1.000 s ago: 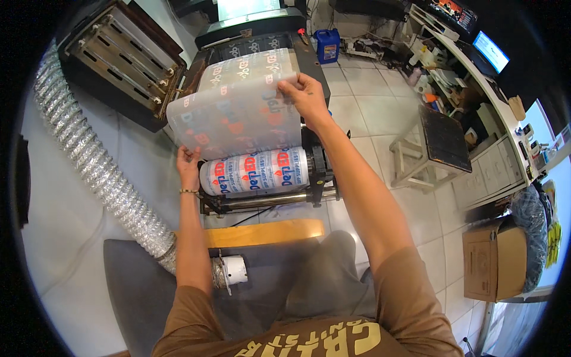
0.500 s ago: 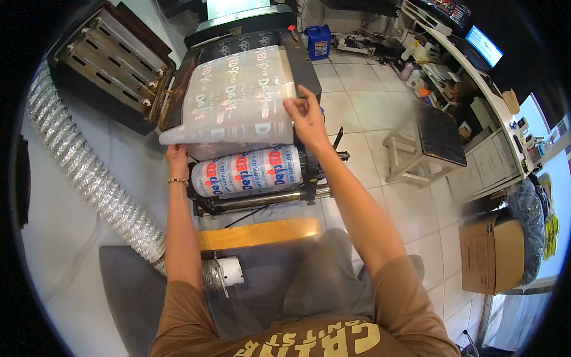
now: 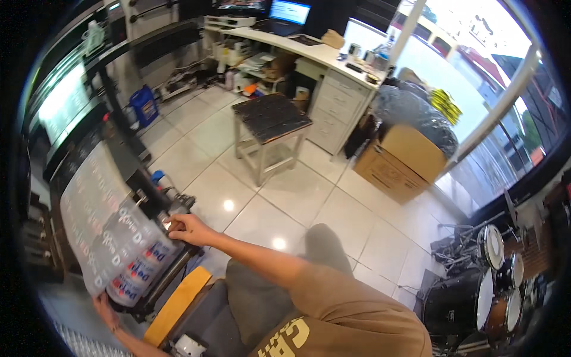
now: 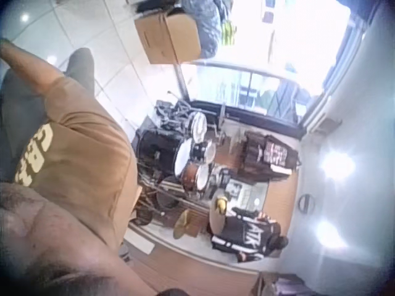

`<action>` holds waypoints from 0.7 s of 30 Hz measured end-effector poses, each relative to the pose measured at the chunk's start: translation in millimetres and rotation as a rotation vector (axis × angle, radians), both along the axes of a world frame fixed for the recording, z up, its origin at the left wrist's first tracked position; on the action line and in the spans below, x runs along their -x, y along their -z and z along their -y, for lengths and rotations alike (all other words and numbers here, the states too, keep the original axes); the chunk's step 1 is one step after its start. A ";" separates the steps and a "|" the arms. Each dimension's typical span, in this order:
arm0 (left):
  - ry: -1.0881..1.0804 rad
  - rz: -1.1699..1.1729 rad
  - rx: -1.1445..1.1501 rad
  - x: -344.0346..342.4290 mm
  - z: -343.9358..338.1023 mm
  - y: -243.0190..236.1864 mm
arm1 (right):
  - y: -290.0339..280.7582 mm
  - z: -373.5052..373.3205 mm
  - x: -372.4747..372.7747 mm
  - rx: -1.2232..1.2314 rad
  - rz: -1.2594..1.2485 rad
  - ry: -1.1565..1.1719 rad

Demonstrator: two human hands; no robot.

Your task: The person aligns a transparent film over a printed surface on a large cylindrical roller, uses scissors to cut the film, and then operates the control panel of the machine.

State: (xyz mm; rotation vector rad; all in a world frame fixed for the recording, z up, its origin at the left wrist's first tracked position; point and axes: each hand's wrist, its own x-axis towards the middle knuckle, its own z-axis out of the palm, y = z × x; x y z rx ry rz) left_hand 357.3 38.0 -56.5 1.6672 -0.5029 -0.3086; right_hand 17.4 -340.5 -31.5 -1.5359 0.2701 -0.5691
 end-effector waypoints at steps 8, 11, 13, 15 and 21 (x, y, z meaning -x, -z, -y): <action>-0.149 0.236 -0.410 78.9 53.3 -29.5 | -33.7 261.1 230.5 0.608 -0.359 0.700; -0.324 -0.034 -0.190 108.8 76.4 -59.1 | -42.9 358.5 323.0 0.685 -0.446 0.942; -0.453 -0.164 -0.118 85.7 49.9 -33.1 | -50.5 412.0 390.3 0.737 -0.455 1.043; -0.627 -0.235 -0.127 40.5 -16.4 6.6 | -57.3 449.8 430.2 0.706 -0.611 1.210; -0.617 -0.312 -0.227 72.4 82.4 16.5 | -113.4 529.1 587.8 0.896 -0.724 1.465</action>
